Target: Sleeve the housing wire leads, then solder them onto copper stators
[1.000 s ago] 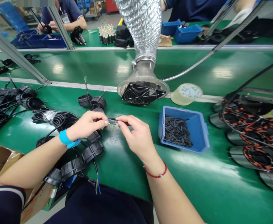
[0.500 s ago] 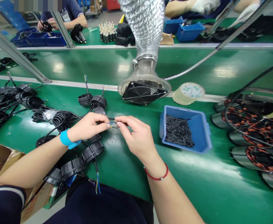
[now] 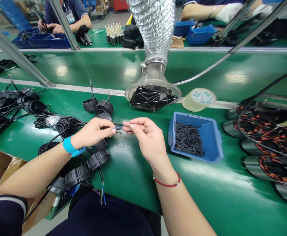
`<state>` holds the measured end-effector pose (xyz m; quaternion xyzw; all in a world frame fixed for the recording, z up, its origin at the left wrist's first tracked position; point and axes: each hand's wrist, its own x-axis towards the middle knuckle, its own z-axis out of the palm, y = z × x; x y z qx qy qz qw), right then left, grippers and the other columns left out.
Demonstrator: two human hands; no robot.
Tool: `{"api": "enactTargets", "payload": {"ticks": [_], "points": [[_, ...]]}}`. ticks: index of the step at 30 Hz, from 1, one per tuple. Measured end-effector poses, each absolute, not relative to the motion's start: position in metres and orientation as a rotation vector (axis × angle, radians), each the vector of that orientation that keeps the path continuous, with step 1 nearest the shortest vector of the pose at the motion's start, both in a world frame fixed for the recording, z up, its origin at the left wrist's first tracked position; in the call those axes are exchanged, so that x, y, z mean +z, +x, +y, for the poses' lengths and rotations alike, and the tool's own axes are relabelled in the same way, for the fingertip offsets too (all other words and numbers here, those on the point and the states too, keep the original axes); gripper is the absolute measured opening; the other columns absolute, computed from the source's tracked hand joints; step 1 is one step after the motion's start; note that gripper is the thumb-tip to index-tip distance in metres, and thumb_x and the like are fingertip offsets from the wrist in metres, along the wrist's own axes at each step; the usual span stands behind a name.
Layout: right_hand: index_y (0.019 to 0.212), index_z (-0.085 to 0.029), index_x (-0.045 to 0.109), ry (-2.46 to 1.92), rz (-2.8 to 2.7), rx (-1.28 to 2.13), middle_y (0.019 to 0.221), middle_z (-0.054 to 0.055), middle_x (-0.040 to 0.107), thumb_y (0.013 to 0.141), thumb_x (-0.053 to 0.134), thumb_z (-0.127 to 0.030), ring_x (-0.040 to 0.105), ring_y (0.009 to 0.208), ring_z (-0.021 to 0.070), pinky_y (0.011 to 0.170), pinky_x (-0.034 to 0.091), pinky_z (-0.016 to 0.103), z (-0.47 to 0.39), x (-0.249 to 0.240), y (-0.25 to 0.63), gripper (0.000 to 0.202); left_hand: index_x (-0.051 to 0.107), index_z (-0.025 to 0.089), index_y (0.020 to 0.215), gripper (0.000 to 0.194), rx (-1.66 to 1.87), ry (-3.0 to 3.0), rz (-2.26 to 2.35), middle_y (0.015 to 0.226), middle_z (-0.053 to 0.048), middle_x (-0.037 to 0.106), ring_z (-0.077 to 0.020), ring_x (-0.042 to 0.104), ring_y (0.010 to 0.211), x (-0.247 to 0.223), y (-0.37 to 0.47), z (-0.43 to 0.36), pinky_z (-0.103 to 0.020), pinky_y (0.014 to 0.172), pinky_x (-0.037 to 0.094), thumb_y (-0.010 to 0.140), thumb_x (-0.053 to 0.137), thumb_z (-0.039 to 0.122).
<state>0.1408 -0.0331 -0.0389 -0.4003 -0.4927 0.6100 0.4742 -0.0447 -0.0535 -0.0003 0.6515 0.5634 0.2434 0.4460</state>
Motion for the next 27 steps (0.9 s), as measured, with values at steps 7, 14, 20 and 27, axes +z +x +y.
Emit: {"api": "enactTargets", "payload": {"ticks": [7,14,20,27], "points": [[0.074,-0.020,0.064,-0.957,-1.129,1.588,0.064,-0.002,0.063,0.066,0.079,-0.041,0.058,0.055,0.0103,0.054,0.051,0.024,-0.033,-0.044,0.136,0.027,0.061,0.014,0.061,0.019,0.568,1.583,1.413,0.056,0.003,0.053,-0.0095,0.046,0.057,0.000,-0.043,-0.055,-0.022,0.056,0.035,0.075,0.055,0.026],[0.076,-0.021,0.063,-0.921,-1.297,1.461,0.082,0.003,0.073,0.072,0.075,-0.041,0.067,0.079,0.0170,0.077,0.055,0.034,-0.039,-0.038,0.134,0.024,0.061,0.013,0.060,0.019,0.567,1.582,1.412,0.055,0.003,0.053,-0.0090,0.045,0.056,0.000,-0.043,-0.055,-0.021,0.055,0.034,0.075,0.056,0.025],[0.081,-0.021,0.064,-0.986,-1.566,1.171,0.085,0.003,0.072,0.083,0.066,-0.032,0.067,0.080,0.0168,0.076,0.053,0.033,-0.042,-0.041,0.137,0.011,0.060,0.013,0.060,0.021,0.555,1.627,1.415,0.055,0.004,0.052,-0.0084,0.044,0.056,0.000,-0.042,-0.056,-0.022,0.055,0.032,0.077,0.054,0.025],[0.074,-0.022,0.062,-1.027,-1.881,0.889,0.072,0.000,0.067,0.084,0.062,-0.027,0.062,0.068,0.0151,0.066,0.048,0.028,-0.041,-0.039,0.140,0.011,0.062,0.015,0.064,0.025,0.481,1.915,1.415,0.059,0.002,0.057,-0.0097,0.047,0.058,-0.001,-0.039,-0.058,-0.022,0.058,0.034,0.084,0.050,0.025]]}}
